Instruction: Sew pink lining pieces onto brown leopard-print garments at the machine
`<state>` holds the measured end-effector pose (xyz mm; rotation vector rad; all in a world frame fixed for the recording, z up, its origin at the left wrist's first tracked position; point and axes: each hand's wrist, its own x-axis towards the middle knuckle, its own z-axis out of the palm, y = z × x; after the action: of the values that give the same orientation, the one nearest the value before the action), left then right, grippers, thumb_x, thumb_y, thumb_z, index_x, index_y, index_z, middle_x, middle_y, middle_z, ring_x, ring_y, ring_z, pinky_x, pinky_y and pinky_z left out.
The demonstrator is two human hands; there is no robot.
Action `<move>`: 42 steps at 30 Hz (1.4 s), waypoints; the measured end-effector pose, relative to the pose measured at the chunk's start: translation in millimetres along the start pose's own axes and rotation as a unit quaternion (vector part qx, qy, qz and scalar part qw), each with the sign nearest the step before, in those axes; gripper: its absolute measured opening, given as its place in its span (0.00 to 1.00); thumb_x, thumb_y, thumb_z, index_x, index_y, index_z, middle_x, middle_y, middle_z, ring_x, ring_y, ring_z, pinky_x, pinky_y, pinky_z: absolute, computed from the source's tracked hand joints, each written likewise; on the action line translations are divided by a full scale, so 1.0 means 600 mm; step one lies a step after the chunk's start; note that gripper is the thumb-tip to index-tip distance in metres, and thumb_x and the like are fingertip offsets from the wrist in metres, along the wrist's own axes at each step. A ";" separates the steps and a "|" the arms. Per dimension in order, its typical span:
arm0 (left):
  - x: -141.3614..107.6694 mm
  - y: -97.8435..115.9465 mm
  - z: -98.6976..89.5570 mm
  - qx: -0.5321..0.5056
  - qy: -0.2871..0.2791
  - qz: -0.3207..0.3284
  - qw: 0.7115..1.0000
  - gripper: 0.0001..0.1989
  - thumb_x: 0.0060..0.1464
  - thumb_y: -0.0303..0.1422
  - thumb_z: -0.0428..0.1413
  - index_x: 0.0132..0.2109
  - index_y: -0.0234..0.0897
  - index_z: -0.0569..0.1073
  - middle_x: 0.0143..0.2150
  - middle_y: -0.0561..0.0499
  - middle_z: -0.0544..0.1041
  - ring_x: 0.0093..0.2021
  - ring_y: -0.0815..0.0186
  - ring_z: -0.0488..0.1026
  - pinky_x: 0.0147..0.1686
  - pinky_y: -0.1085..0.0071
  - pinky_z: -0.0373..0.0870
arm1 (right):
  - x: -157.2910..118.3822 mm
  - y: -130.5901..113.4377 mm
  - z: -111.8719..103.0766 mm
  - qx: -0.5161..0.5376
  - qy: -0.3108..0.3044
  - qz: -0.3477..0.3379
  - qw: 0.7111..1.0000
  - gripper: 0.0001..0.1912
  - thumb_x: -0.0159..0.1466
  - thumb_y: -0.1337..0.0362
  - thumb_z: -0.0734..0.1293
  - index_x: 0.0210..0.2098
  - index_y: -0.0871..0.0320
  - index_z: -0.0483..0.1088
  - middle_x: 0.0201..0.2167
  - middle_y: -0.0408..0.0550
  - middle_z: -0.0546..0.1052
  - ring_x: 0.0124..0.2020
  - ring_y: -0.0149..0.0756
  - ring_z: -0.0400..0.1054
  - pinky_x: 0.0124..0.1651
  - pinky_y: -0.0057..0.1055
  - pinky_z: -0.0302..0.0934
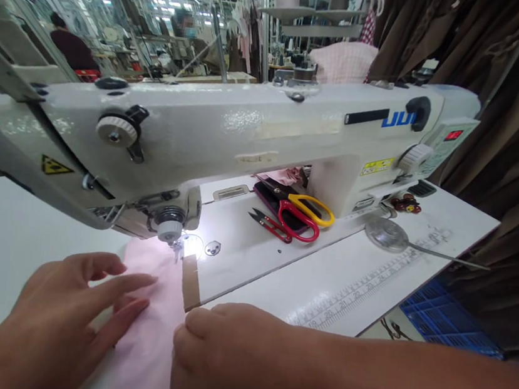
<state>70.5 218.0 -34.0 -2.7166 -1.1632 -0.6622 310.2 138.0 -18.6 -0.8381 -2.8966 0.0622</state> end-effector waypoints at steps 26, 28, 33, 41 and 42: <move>-0.004 0.009 0.013 0.043 -0.006 0.155 0.987 0.08 0.63 0.32 0.49 0.45 0.43 0.72 0.42 0.47 0.81 0.43 0.51 0.75 0.50 0.49 0.59 | 0.040 0.036 0.024 -0.021 0.048 0.068 0.996 0.15 0.69 0.65 0.65 0.50 0.68 0.75 0.58 0.61 0.74 0.53 0.52 0.66 0.45 0.42 0.65; -0.004 0.003 0.014 0.047 -0.010 0.155 0.987 0.09 0.63 0.32 0.49 0.47 0.43 0.72 0.44 0.45 0.82 0.43 0.49 0.77 0.52 0.46 0.59 | 0.044 0.039 0.026 -0.018 0.053 0.074 0.996 0.15 0.69 0.66 0.64 0.50 0.69 0.74 0.58 0.62 0.73 0.54 0.52 0.66 0.46 0.43 0.65; -0.005 -0.005 0.017 0.049 -0.001 0.148 0.988 0.10 0.63 0.34 0.49 0.48 0.45 0.72 0.47 0.45 0.82 0.46 0.46 0.78 0.54 0.41 0.59 | 0.056 0.050 0.027 -0.010 0.049 0.085 0.995 0.13 0.70 0.68 0.64 0.50 0.70 0.73 0.56 0.63 0.74 0.51 0.48 0.67 0.45 0.42 0.66; -0.007 -0.012 0.016 0.027 -0.022 0.160 0.987 0.12 0.59 0.31 0.49 0.49 0.44 0.71 0.47 0.47 0.81 0.47 0.50 0.78 0.58 0.42 0.58 | 0.055 0.056 0.022 0.021 0.040 0.084 0.995 0.11 0.69 0.70 0.63 0.49 0.68 0.73 0.56 0.59 0.74 0.49 0.46 0.66 0.48 0.42 0.65; -0.010 -0.016 0.014 0.022 -0.028 0.157 0.987 0.12 0.58 0.31 0.50 0.49 0.45 0.71 0.47 0.48 0.81 0.48 0.50 0.77 0.56 0.44 0.61 | 0.049 0.052 0.021 0.028 0.039 0.077 0.996 0.11 0.69 0.70 0.63 0.48 0.67 0.73 0.55 0.58 0.75 0.49 0.46 0.66 0.49 0.41 0.65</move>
<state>62.8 222.9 -44.7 -2.8077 -0.7223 -0.5111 300.1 180.2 -29.9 -1.0292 -2.7407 0.1222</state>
